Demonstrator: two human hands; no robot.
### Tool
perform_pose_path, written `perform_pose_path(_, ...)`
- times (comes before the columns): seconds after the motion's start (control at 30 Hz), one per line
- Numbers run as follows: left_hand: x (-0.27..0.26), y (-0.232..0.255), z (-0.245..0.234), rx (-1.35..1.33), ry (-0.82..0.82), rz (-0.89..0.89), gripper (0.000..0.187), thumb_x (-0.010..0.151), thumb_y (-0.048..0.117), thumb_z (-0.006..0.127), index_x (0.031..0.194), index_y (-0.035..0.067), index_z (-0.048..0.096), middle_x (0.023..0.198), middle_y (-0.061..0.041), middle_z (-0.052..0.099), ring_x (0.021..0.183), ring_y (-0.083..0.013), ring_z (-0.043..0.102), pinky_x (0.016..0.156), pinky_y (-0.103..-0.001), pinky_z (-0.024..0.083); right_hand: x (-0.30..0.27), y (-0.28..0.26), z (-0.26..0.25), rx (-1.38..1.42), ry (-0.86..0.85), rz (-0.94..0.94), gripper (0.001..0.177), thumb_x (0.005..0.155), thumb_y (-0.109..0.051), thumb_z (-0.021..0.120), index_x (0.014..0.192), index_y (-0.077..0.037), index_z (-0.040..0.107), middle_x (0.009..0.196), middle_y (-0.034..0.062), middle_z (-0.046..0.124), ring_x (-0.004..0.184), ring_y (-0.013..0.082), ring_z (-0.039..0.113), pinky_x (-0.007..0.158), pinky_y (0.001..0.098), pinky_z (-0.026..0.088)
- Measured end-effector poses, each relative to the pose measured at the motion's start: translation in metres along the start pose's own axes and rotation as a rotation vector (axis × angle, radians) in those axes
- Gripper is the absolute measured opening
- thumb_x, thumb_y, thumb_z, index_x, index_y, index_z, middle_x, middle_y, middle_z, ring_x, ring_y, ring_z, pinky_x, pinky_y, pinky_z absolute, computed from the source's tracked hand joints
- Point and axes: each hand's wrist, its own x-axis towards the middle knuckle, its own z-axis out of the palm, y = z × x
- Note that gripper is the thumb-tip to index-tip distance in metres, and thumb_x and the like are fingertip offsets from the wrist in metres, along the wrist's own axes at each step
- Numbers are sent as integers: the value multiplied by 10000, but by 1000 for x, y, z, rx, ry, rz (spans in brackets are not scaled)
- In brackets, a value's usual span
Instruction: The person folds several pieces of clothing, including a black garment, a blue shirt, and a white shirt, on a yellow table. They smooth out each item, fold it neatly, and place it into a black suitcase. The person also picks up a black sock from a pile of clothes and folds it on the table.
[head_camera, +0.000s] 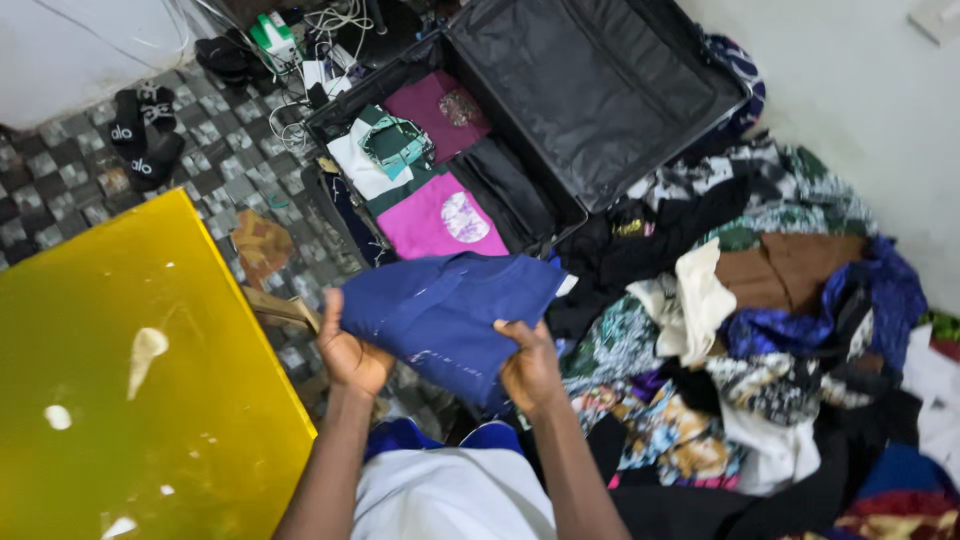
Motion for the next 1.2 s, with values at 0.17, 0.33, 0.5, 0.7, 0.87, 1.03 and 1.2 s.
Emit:
perform_pose_path(0.17,44,-8,-5,62,208,5,467,977,315,612,1344,26,625,1356,-128,672,1247,-316,629,1117,-525,467,25,-12,-16,-76,68,86,575,837,-37,611,1386,-111,455,1238,110,620,1122,285,653,956,489,573)
perform_pose_path(0.33,83,0,15,142,195,12,441,961,266,630,1333,29,625,1346,-132,672,1233,-320,647,1119,-527,476,63,-16,-28,-249,111,125,528,861,-77,648,1364,-64,487,1239,122,645,1117,280,671,927,455,578)
perform_pose_path(0.5,138,9,15,141,199,-57,424,956,263,638,1312,33,631,1314,-141,685,1212,-326,647,1104,-535,481,103,-23,-18,-337,193,173,499,878,-67,646,1363,-95,532,1203,130,651,938,289,611,759,480,459)
perform_pose_path(0.7,245,35,18,127,180,-122,419,949,268,646,1289,23,638,1286,-155,696,1199,-336,648,1108,-541,472,209,-24,3,-145,192,162,435,867,-36,636,1290,-60,534,1220,121,668,1080,302,693,907,472,595)
perform_pose_path(0.87,369,61,27,147,173,-96,391,930,237,662,1280,63,645,1288,-118,692,1204,-316,646,1126,-528,465,333,-32,26,-113,114,166,422,884,-15,629,1296,-31,541,1244,158,653,1136,338,663,989,512,584)
perform_pose_path(1.03,512,81,-11,165,68,-91,417,907,207,700,1284,36,647,1301,-134,664,1220,-343,624,1129,-538,473,459,-13,10,-134,131,120,473,904,-21,619,1367,-39,523,1309,111,648,1250,298,614,1057,504,530)
perform_pose_path(1.2,619,93,-80,827,403,-124,753,857,245,753,1493,85,383,1416,-99,539,1270,-273,535,1048,-487,474,590,47,-100,-328,438,230,596,949,-98,519,1493,-227,311,1197,129,640,1039,316,651,881,503,583)
